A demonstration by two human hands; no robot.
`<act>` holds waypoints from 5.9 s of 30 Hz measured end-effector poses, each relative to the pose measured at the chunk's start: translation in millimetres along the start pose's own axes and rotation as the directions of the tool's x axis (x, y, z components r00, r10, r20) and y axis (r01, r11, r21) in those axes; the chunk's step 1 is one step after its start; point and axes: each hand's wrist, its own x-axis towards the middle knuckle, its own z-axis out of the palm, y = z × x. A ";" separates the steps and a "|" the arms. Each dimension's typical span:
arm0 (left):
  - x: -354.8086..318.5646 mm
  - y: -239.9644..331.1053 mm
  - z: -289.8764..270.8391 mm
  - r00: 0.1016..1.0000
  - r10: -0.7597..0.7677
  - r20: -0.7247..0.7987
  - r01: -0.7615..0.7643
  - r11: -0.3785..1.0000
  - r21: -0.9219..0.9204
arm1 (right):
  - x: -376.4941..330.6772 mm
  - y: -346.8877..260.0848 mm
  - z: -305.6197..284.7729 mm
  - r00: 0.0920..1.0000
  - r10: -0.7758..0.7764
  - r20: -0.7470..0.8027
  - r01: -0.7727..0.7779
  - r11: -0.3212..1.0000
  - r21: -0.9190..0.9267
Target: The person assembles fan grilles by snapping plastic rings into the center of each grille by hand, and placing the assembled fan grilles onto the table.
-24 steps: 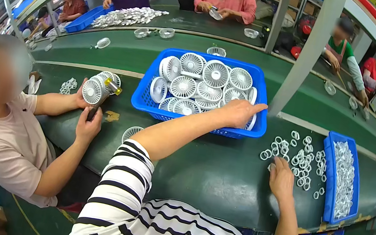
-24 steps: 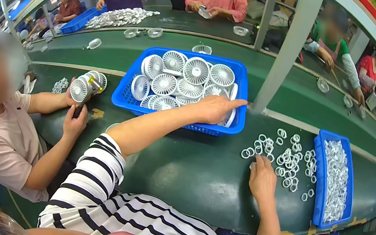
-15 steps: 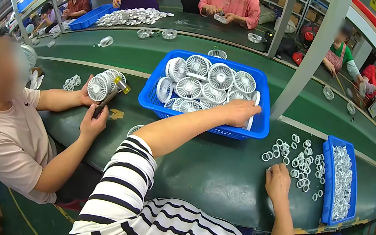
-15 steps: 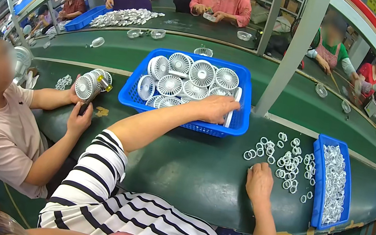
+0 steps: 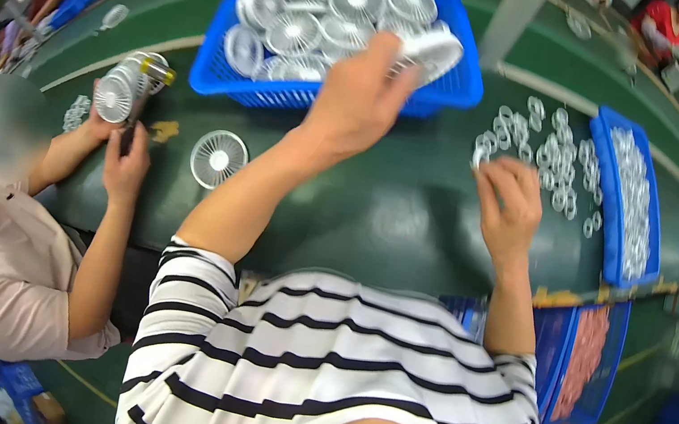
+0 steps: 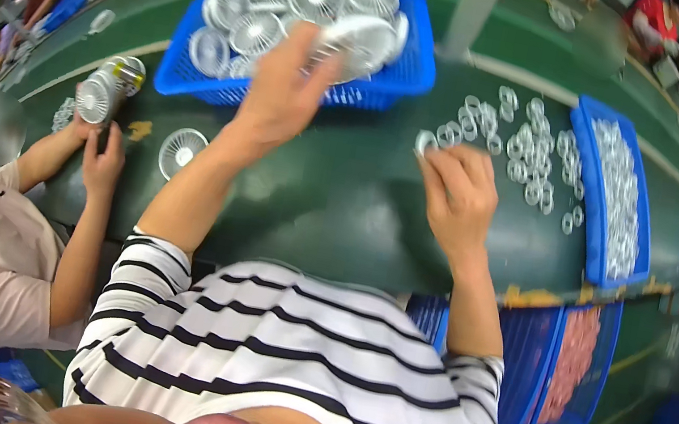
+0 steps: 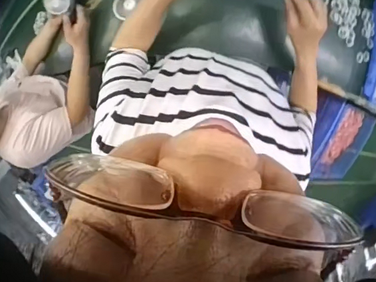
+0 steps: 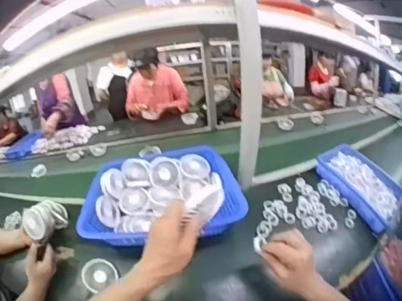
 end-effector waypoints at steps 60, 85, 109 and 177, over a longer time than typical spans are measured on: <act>-121.6 -55.5 -37.2 0.999 -0.033 -0.004 0.030 0.843 0.536 | -25.5 48.2 44.5 0.854 0.432 0.290 -0.242 0.823 -0.513; 91.5 -130.9 74.0 0.820 0.082 0.567 -0.447 0.710 0.544 | -25.1 27.3 37.5 0.951 0.289 0.112 -0.272 0.951 -0.148; -81.7 4.9 17.4 0.903 -0.309 0.299 0.429 0.680 -0.594 | -1.9 -49.0 36.0 0.978 -0.199 -0.055 0.199 0.980 -0.007; 68.9 -130.2 -7.8 0.663 -0.461 0.590 -0.327 0.530 0.782 | -33.7 53.7 20.4 0.872 0.288 0.396 -0.210 0.950 -0.230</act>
